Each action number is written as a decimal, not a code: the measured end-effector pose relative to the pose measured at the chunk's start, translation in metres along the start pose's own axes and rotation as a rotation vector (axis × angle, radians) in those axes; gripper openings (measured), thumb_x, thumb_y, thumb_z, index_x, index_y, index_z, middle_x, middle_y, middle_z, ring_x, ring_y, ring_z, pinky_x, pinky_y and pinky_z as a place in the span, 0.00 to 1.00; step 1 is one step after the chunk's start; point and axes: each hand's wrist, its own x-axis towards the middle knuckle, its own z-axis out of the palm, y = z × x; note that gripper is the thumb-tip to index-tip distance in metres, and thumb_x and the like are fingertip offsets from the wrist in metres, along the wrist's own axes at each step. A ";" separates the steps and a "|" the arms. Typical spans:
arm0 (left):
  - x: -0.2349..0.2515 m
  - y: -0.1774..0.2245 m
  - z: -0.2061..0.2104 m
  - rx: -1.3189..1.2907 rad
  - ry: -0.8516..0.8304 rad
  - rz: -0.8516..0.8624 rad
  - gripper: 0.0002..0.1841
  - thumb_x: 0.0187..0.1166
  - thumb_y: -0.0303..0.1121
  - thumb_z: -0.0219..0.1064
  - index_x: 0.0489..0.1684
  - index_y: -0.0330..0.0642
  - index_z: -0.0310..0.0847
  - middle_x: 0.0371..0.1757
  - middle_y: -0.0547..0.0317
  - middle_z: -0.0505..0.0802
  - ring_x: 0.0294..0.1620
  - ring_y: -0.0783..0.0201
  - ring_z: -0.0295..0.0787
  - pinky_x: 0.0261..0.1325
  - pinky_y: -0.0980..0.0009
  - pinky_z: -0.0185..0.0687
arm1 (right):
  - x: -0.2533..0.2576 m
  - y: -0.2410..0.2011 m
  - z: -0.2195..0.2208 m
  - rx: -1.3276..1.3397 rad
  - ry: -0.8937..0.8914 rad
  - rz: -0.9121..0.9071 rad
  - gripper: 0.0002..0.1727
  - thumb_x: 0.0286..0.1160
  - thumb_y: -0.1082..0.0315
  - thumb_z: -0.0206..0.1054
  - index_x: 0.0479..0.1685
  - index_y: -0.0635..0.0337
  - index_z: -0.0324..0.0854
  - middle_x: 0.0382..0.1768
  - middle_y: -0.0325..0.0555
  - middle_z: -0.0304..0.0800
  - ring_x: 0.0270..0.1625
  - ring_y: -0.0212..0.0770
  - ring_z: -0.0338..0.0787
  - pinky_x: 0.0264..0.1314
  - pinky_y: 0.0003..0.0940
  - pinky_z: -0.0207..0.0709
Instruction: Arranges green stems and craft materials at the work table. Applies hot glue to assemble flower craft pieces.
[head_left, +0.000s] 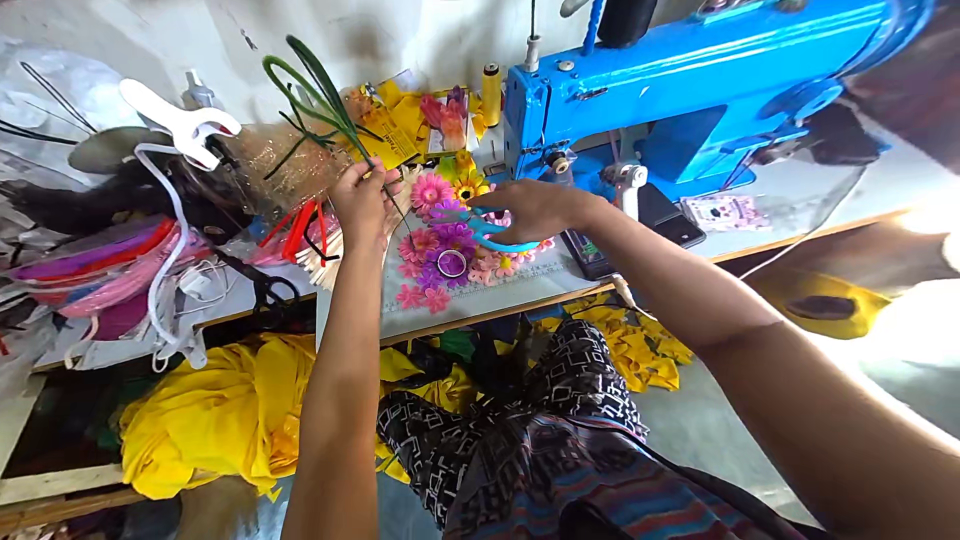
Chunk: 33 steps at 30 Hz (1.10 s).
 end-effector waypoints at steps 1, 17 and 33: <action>-0.003 0.001 0.003 0.006 -0.010 0.005 0.13 0.90 0.30 0.58 0.66 0.35 0.77 0.44 0.57 0.93 0.37 0.71 0.91 0.39 0.76 0.85 | 0.003 -0.002 0.002 0.013 -0.020 -0.029 0.36 0.77 0.53 0.72 0.84 0.59 0.72 0.66 0.69 0.83 0.66 0.66 0.84 0.70 0.66 0.72; -0.014 -0.002 0.010 -0.013 -0.064 0.072 0.12 0.89 0.28 0.58 0.65 0.35 0.76 0.42 0.55 0.93 0.39 0.68 0.93 0.43 0.73 0.88 | 0.030 -0.035 0.004 -0.017 -0.009 -0.087 0.20 0.83 0.59 0.67 0.64 0.63 0.86 0.48 0.60 0.91 0.52 0.58 0.89 0.58 0.58 0.76; -0.071 -0.025 -0.035 -0.017 0.039 0.064 0.15 0.79 0.26 0.71 0.61 0.34 0.82 0.46 0.56 0.91 0.41 0.69 0.90 0.43 0.73 0.89 | 0.004 0.021 0.069 -0.058 0.324 0.411 0.17 0.83 0.64 0.65 0.53 0.72 0.87 0.59 0.73 0.86 0.71 0.76 0.79 0.67 0.73 0.72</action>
